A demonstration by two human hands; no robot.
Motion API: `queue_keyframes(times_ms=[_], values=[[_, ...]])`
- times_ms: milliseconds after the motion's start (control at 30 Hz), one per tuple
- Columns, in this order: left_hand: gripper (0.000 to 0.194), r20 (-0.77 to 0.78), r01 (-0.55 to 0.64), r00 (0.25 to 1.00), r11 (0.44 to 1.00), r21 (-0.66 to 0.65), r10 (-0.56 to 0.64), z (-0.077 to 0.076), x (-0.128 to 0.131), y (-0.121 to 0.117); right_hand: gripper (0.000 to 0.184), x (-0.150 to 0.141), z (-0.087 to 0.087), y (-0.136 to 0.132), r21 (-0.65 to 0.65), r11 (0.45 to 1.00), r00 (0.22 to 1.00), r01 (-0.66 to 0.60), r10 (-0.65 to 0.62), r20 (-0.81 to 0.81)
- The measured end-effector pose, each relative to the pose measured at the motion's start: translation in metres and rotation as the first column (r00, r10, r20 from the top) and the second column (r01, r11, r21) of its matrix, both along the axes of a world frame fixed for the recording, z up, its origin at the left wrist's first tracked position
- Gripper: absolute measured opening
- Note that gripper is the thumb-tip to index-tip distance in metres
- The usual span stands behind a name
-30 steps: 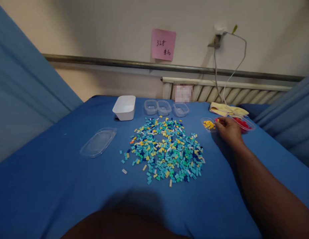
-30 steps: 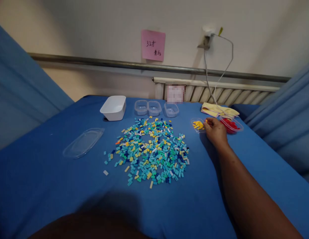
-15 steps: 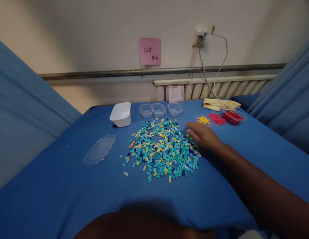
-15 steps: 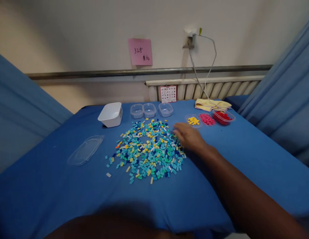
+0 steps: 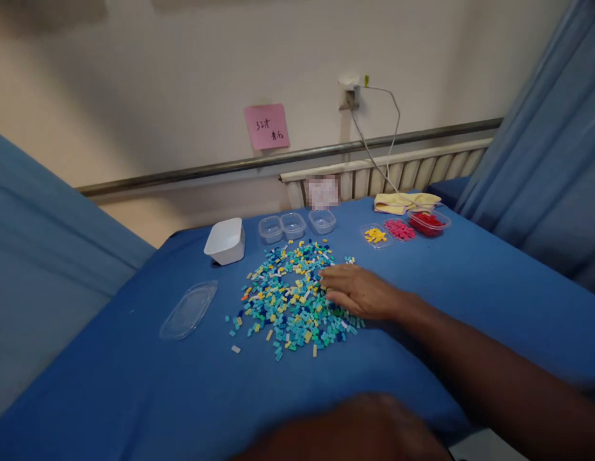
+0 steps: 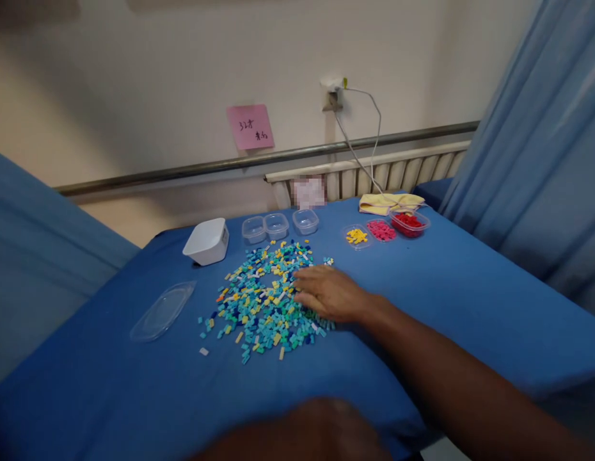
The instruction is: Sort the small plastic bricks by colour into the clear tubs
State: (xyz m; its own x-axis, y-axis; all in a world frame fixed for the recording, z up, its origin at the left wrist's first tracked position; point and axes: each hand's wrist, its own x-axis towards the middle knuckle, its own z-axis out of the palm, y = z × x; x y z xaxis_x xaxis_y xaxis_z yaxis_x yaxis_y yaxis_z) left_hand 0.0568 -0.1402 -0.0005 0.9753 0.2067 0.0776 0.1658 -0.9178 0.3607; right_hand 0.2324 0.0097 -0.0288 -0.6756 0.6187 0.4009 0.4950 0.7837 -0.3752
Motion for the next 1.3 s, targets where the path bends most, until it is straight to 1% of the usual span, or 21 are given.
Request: queue_keyframes(times_ms=[33, 67, 100, 133, 167, 233, 267, 333, 367, 433, 533, 633, 767, 833, 900, 967, 1033, 1100, 1167, 1233, 1300], values=[[0.027, 0.029, -0.036, 0.999, 0.999, 0.004, 0.036, 0.009, -0.013, 0.016, 0.044, 0.010, -0.001, 0.013, 0.032, 0.993, 0.993, 0.113, -0.113, -0.017], [0.030, 0.059, -0.083, 0.995, 0.996, 0.010, 0.082, 0.017, -0.028, 0.035, 0.039, 0.023, -0.001, 0.026, 0.044, 0.962, 0.963, 0.270, -0.269, -0.028], [0.033, 0.105, -0.173, 0.980, 0.985, 0.020, 0.170, 0.024, -0.044, 0.054, 0.036, 0.036, -0.002, 0.040, 0.042, 0.893, 0.894, 0.447, -0.447, -0.025], [0.033, 0.199, -0.341, 0.923, 0.940, 0.020, 0.331, 0.030, -0.061, 0.075, 0.035, 0.050, -0.001, 0.053, 0.037, 0.790, 0.791, 0.612, -0.612, -0.012], [0.032, 0.264, -0.472, 0.853, 0.882, 0.023, 0.449, 0.034, -0.077, 0.094, 0.038, 0.063, -0.001, 0.065, 0.035, 0.727, 0.727, 0.686, -0.686, -0.007], [0.033, 0.364, -0.675, 0.692, 0.738, 0.021, 0.623, 0.035, -0.106, 0.126, 0.041, 0.084, -0.002, 0.084, 0.036, 0.663, 0.663, 0.748, -0.749, 0.011], [0.036, 0.413, -0.753, 0.602, 0.659, 0.006, 0.684, 0.032, -0.118, 0.137, 0.042, 0.091, -0.004, 0.091, 0.040, 0.659, 0.659, 0.751, -0.752, 0.027], [0.039, 0.444, -0.845, 0.462, 0.532, -0.041, 0.768, 0.021, -0.137, 0.151, 0.040, 0.098, -0.009, 0.099, 0.048, 0.673, 0.669, 0.738, -0.740, 0.072], [0.040, 0.445, -0.871, 0.415, 0.488, -0.060, 0.794, 0.015, -0.144, 0.153, 0.040, 0.099, -0.013, 0.101, 0.052, 0.681, 0.675, 0.731, -0.732, 0.095], [0.042, 0.415, -0.889, 0.388, 0.454, -0.068, 0.823, 0.004, -0.154, 0.154, 0.039, 0.099, -0.019, 0.103, 0.058, 0.687, 0.675, 0.725, -0.724, 0.138], [0.044, 0.362, -0.893, 0.399, 0.447, -0.054, 0.842, -0.004, -0.163, 0.152, 0.037, 0.099, -0.025, 0.106, 0.062, 0.680, 0.660, 0.731, -0.727, 0.189], [0.043, 0.346, -0.900, 0.393, 0.434, -0.048, 0.852, -0.005, -0.168, 0.154, 0.036, 0.100, -0.028, 0.110, 0.070, 0.678, 0.653, 0.731, -0.726, 0.215], [0.043, 0.334, -0.887, 0.424, 0.460, -0.033, 0.842, -0.006, -0.169, 0.157, 0.035, 0.102, -0.030, 0.111, 0.087, 0.665, 0.637, 0.742, -0.739, 0.220], [0.043, 0.339, -0.888, 0.420, 0.459, -0.041, 0.842, -0.006, -0.168, 0.156, 0.036, 0.104, -0.029, 0.110, 0.094, 0.664, 0.636, 0.742, -0.741, 0.217], [0.042, 0.349, -0.893, 0.403, 0.447, -0.055, 0.846, -0.005, -0.168, 0.154, 0.037, 0.105, -0.027, 0.106, 0.110, 0.668, 0.646, 0.736, -0.741, 0.183], [0.042, 0.350, -0.902, 0.386, 0.429, -0.054, 0.854, -0.006, -0.168, 0.153, 0.035, 0.102, -0.024, 0.099, 0.134, 0.674, 0.669, 0.726, -0.738, 0.089], [0.042, 0.330, -0.909, 0.383, 0.415, -0.030, 0.863, -0.008, -0.169, 0.153, 0.031, 0.092, -0.018, 0.087, 0.132, 0.720, 0.727, 0.682, -0.686, -0.018], [0.044, 0.291, -0.907, 0.406, 0.421, 0.012, 0.867, -0.012, -0.170, 0.154, 0.028, 0.077, -0.011, 0.072, 0.090, 0.822, 0.827, 0.562, -0.557, -0.076], [0.048, 0.254, -0.891, 0.448, 0.451, 0.051, 0.857, -0.017, -0.170, 0.154, 0.029, 0.059, -0.004, 0.056, 0.042, 0.910, 0.907, 0.413, -0.406, -0.108], [0.051, 0.227, -0.870, 0.492, 0.488, 0.078, 0.841, -0.021, -0.169, 0.154, 0.030, 0.045, 0.001, 0.040, 0.006, 0.941, 0.932, 0.337, -0.333, -0.142], [0.052, 0.190, -0.848, 0.530, 0.518, 0.108, 0.827, -0.024, -0.168, 0.152, 0.029, 0.039, 0.001, 0.028, -0.047, 0.938, 0.925, 0.342, -0.345, -0.159]])
